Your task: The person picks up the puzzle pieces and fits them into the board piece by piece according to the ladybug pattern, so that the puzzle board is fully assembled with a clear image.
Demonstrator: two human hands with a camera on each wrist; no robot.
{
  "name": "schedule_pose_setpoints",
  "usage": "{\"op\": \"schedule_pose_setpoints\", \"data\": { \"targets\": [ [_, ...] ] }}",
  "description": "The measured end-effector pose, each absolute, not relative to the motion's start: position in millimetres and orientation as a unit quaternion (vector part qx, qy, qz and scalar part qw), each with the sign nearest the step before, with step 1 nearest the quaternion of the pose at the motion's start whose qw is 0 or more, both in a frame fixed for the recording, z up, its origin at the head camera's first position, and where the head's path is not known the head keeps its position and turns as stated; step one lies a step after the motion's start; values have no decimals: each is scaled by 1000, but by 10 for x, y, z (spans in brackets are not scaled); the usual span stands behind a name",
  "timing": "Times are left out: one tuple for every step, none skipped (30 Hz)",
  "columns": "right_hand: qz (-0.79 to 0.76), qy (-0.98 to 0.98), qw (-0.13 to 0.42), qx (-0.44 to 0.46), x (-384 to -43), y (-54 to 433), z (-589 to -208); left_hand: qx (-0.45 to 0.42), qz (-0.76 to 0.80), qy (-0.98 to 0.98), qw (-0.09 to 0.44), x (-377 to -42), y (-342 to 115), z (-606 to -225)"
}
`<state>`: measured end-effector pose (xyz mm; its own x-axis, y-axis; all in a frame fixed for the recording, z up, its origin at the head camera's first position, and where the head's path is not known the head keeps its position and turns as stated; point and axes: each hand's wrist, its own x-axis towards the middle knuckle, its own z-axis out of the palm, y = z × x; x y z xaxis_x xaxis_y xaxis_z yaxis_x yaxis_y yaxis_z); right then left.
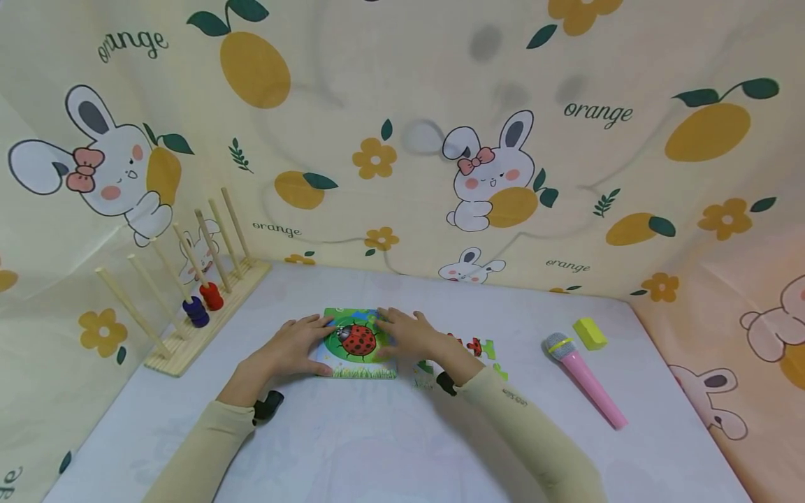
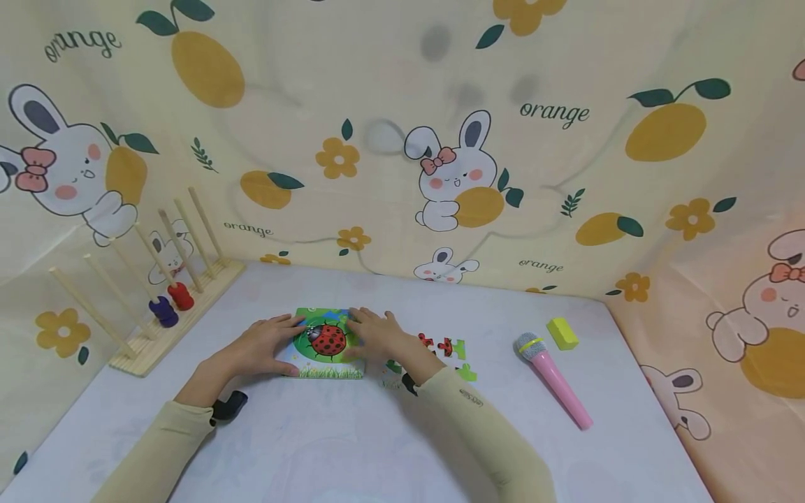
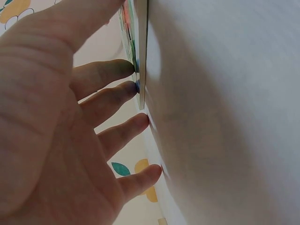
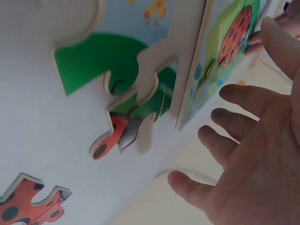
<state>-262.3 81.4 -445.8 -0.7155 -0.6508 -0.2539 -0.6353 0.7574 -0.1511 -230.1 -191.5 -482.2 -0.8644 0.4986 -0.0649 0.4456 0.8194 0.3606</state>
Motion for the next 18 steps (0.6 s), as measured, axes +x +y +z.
{"op": "schedule_pose_setpoints", "data": {
  "targets": [
    [-26,924,150,-351,-2598,811,-4462,249,170,950,77,-2299,-1917,-4822],
    [-26,923,151,-353,-2577,807,-4469,250,170,950,77,-2296,-1919,-4822],
    [-24,922,152,-355,-2559,803,-4474,251,171,950,76,-2294,-1921,-4822],
    [-20,922,155,-355,-2547,797,-4483,252,172,949,75,-2292,-1924,-4823],
    [-15,922,156,-355,-2541,791,-4491,253,173,949,74,-2290,-1926,-4824],
    [-9,921,158,-355,-2535,787,-4500,253,174,949,74,-2288,-1928,-4826],
    [-6,921,160,-355,-2531,783,-4507,253,175,949,74,-2286,-1929,-4827],
    [-5,921,162,-355,-2531,779,-4515,254,175,949,74,-2285,-1930,-4828],
    [-3,920,163,-356,-2534,776,-4524,253,176,948,74,-2284,-1930,-4829],
    [-2,920,164,-356,-2533,772,-4530,254,176,948,73,-2284,-1929,-4829],
    [-2,920,165,-357,-2532,768,-4534,254,176,948,73,-2284,-1929,-4829],
    [-1,919,166,-357,-2531,764,-4537,255,176,948,73,-2285,-1930,-4831],
    [0,919,166,-357,-2530,760,-4542,255,176,948,73,-2287,-1931,-4833],
    [3,919,167,-357,-2530,755,-4546,255,176,948,73,-2289,-1931,-4834],
    [6,920,166,-356,-2530,752,-4553,255,177,948,73,-2290,-1932,-4834],
    [8,920,166,-354,-2527,747,-4557,255,177,948,73,-2291,-1933,-4836],
    [10,920,166,-354,-2529,744,-4562,255,178,948,73,-2292,-1934,-4836],
    [12,921,166,-353,-2530,740,-4565,254,178,948,73,-2293,-1935,-4837]
  ]
}}
